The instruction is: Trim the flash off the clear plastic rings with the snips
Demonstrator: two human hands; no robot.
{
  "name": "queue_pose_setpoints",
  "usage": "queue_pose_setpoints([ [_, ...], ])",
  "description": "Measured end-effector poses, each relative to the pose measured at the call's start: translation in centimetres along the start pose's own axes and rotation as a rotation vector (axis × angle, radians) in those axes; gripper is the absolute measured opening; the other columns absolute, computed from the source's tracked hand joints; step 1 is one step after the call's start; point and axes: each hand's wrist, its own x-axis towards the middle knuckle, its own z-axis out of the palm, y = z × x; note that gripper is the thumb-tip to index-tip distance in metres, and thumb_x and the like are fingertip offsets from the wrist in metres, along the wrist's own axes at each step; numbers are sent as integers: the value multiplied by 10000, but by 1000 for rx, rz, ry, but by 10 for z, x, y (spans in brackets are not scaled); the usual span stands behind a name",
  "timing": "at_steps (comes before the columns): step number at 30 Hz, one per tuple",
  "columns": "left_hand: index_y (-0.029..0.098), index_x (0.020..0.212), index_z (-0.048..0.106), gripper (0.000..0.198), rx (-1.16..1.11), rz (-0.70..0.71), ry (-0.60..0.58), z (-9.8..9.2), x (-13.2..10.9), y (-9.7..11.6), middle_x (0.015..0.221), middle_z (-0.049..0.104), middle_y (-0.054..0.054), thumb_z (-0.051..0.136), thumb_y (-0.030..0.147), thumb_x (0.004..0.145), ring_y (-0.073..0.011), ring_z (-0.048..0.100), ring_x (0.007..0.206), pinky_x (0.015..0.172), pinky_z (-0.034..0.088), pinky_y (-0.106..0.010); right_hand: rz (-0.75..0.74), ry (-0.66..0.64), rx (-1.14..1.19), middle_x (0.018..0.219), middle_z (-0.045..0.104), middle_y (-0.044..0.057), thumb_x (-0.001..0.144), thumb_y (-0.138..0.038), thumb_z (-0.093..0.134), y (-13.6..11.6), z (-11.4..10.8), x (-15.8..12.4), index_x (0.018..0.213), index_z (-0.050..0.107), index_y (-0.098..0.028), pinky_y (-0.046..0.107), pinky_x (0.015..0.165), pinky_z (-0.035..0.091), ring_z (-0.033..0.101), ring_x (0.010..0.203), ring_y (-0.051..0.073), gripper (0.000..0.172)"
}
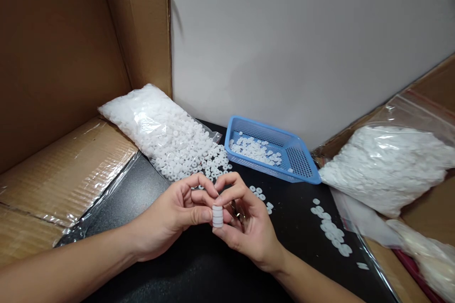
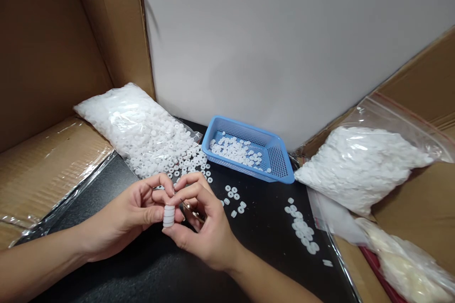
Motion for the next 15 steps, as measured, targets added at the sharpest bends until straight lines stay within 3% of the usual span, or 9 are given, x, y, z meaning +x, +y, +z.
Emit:
queue_pose_setpoints([
  [15,179,899,636,270,-3,8,6,-2,1,-1,809,776,-20,865,248,771,-167,724,827,817,489,-278,-25,24,-50,1079,463,-2,777,-154,770,-2,0,0,978,651,-315,215,497,344,438,598,46,284],
])
